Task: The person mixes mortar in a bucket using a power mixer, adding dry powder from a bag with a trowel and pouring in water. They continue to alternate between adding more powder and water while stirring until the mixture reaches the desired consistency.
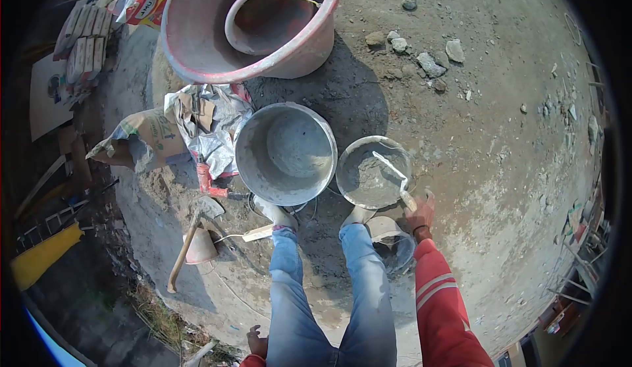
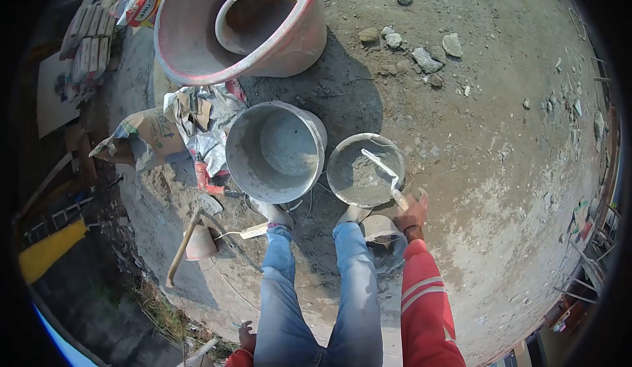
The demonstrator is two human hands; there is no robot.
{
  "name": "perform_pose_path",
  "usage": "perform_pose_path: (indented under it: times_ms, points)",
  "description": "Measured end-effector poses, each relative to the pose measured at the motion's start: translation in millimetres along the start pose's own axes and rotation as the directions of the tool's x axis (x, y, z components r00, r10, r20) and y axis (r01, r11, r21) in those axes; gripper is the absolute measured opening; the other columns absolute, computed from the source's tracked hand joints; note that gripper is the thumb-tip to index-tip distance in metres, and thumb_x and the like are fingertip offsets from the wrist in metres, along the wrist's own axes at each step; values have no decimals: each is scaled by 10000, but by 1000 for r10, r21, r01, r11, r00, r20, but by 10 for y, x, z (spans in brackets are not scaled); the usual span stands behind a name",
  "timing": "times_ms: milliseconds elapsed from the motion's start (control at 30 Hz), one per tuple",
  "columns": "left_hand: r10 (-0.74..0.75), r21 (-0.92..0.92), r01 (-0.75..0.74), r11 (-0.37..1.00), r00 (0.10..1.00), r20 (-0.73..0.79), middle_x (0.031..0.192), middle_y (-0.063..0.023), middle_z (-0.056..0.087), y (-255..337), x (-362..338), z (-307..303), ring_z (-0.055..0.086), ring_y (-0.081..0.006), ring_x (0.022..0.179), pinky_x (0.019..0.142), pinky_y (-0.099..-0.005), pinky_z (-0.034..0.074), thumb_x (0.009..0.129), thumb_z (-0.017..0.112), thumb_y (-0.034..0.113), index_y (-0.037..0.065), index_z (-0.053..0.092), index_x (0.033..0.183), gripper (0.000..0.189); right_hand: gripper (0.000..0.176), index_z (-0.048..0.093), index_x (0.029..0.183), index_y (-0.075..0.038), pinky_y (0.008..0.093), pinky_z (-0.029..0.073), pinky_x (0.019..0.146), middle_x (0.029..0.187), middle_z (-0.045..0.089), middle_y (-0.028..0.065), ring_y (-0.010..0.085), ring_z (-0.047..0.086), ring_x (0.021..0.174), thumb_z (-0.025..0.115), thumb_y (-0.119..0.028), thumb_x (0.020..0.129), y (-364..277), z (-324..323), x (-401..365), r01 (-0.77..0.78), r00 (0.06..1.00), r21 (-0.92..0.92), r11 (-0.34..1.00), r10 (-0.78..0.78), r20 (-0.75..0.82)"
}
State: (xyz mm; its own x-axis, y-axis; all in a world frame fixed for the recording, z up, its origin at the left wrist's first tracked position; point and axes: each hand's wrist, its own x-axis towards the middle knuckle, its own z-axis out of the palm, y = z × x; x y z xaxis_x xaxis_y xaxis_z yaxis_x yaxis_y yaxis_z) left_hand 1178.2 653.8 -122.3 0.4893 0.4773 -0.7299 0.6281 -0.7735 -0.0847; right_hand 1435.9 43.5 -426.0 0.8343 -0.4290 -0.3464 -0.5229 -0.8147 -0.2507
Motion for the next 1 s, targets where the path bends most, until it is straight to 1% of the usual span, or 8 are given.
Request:
perform_pose_path:
  times_ms: [67, 133, 267, 367, 667, 767, 933, 1000]
  points:
    - [-43, -22, 42, 999, 997, -71, 1043, -201, 594, 251, 43, -84, 616, -361, 997, 906, -482, 516, 687, 835, 108, 83, 574, 1272, 641, 386, 720, 989, -56, 469, 492, 997, 1176, 649, 227, 406, 605, 1163, 821, -212, 650, 241, 320, 321, 102, 993, 61, 993, -97, -72]
    - [-58, -81, 51, 995, 994, -92, 1090, -210, 577, 444, 61, -202, 625, -340, 1009, 845, -434, 566, 706, 811, 90, 56, 564, 1275, 621, 394, 726, 1001, -29, 453, 515, 860, 1036, 678, 201, 363, 656, 985, 807, -229, 672, 404, 584, 699, -370, 890, 468, 802, 163, 426]
    - [-68, -187, 46, 981, 991, -114, 1164, -224, 535, 1192, 143, -582, 663, -308, 919, 740, -355, 613, 730, 791, 83, 38, 543, 1306, 629, 327, 695, 947, 15, 428, 494, 662, 769, 663, 147, 254, 618, 698, 760, -245, 759, 338, 782, 636, -335, 942, 530, 779, 283, 181]
    - [123, -139, -151, 979, 974, -191, 1159, -223, 526, 1614, 295, -714, 684, -294, 820, 729, -350, 611, 754, 767, 76, 31, 532, 1328, 622, 289, 689, 880, 26, 418, 495, 660, 733, 657, 110, 224, 592, 663, 762, -229, 765, -26, 122, 253, -356, 934, 787, 504, 183, 306]
    - [343, -375, -382, 845, 924, -168, 1014, -161, 661, 3536, 321, -1800, 703, -231, 805, 732, -336, 576, 798, 715, 56, -3, 604, 1195, 416, 346, 667, 869, 63, 438, 499, 703, 760, 658, 159, 262, 599, 708, 777, -236, 735, -820, -1979, -249, -459, 880, 719, 522, 381, 285]
    - [336, -489, -448, 748, 892, -303, 839, -78, 695, 4449, 87, -2547, 684, -167, 744, 742, -299, 560, 812, 683, 37, -3, 658, 1054, 246, 661, 595, 1219, 123, 431, 471, 978, 1207, 635, 255, 341, 613, 1096, 791, -313, 761, -567, -2677, -132, -592, 802, 472, 653, 421, 425]
    - [293, -690, -591, 416, 806, -514, 894, -49, 707, 6070, 118, -3982, 674, -118, 829, 787, -273, 542, 920, 678, 78, 3, 677, 1070, 167, 408, 660, 1043, 100, 404, 537, 838, 956, 695, 114, 267, 663, 903, 755, -109, 706, -360, -3895, 167, -557, 717, 807, 198, 605, 346]
    - [298, -667, -700, 253, 713, -635, 953, -61, 713, 6903, 62, -4753, 680, -126, 877, 844, -274, 535, 923, 706, 68, -4, 676, 1101, 194, 382, 663, 1026, 102, 397, 537, 823, 955, 697, 125, 261, 662, 878, 750, -102, 714, -115, -3935, 377, -598, 649, 764, 243, 705, 284]
